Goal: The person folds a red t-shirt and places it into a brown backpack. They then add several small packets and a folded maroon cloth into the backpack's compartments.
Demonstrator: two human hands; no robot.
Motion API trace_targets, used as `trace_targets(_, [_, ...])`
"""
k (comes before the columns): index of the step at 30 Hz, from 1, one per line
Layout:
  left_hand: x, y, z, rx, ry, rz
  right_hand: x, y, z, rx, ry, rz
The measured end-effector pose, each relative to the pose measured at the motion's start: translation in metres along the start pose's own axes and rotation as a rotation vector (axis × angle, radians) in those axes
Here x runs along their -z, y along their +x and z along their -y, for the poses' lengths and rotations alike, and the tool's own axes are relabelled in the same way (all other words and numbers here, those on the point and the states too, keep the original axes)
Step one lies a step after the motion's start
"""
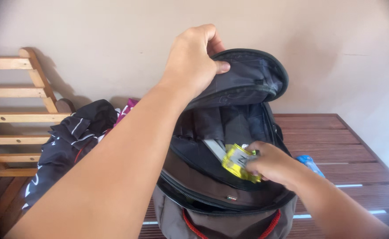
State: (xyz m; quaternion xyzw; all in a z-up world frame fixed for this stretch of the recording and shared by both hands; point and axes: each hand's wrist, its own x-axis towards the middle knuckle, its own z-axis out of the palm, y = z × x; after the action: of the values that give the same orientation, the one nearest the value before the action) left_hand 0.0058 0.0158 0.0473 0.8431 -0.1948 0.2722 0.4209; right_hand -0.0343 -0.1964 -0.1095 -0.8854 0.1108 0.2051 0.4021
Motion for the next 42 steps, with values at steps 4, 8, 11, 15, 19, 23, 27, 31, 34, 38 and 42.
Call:
trace_targets(4, [-0.002, -0.002, -0.003, 0.044, -0.011, 0.016, 0.010, -0.015, -0.002, 0.061, -0.250, -0.112])
trace_targets(8, [-0.007, -0.002, -0.006, 0.082, -0.024, 0.033, 0.014, -0.012, -0.006, 0.026, -0.038, -0.149])
trace_targets(11, [-0.008, -0.006, -0.005, 0.078, -0.029, 0.030, 0.018, -0.004, -0.012, -0.066, 0.242, -0.084])
trace_targets(15, [-0.009, -0.011, -0.004, 0.033, -0.044, 0.009, 0.008, -0.004, -0.012, 0.114, 0.685, 0.124])
trace_targets(19, [-0.010, -0.014, -0.004, 0.049, -0.053, 0.029, -0.027, -0.020, 0.008, 0.160, -0.017, -0.049])
trace_targets(23, [-0.009, -0.019, -0.003, 0.090, -0.047, 0.045, -0.042, -0.044, 0.027, 0.193, -0.524, -0.240])
trace_targets(27, [-0.012, -0.020, -0.004, 0.090, -0.044, 0.048, -0.046, -0.051, 0.037, 0.189, -0.621, -0.216])
trace_targets(31, [-0.014, -0.024, -0.003, 0.098, -0.066, 0.060, -0.050, -0.045, 0.030, 0.194, -0.565, -0.270])
trace_targets(34, [-0.014, -0.025, -0.003, 0.112, -0.077, 0.072, -0.051, -0.038, 0.020, 0.203, -0.480, -0.296])
trace_targets(38, [-0.013, -0.025, -0.002, 0.112, -0.081, 0.080, -0.048, -0.024, 0.012, 0.155, -0.370, -0.276])
trace_targets(42, [-0.012, -0.026, -0.004, 0.111, -0.077, 0.086, -0.046, -0.012, 0.009, 0.174, 0.032, -0.227])
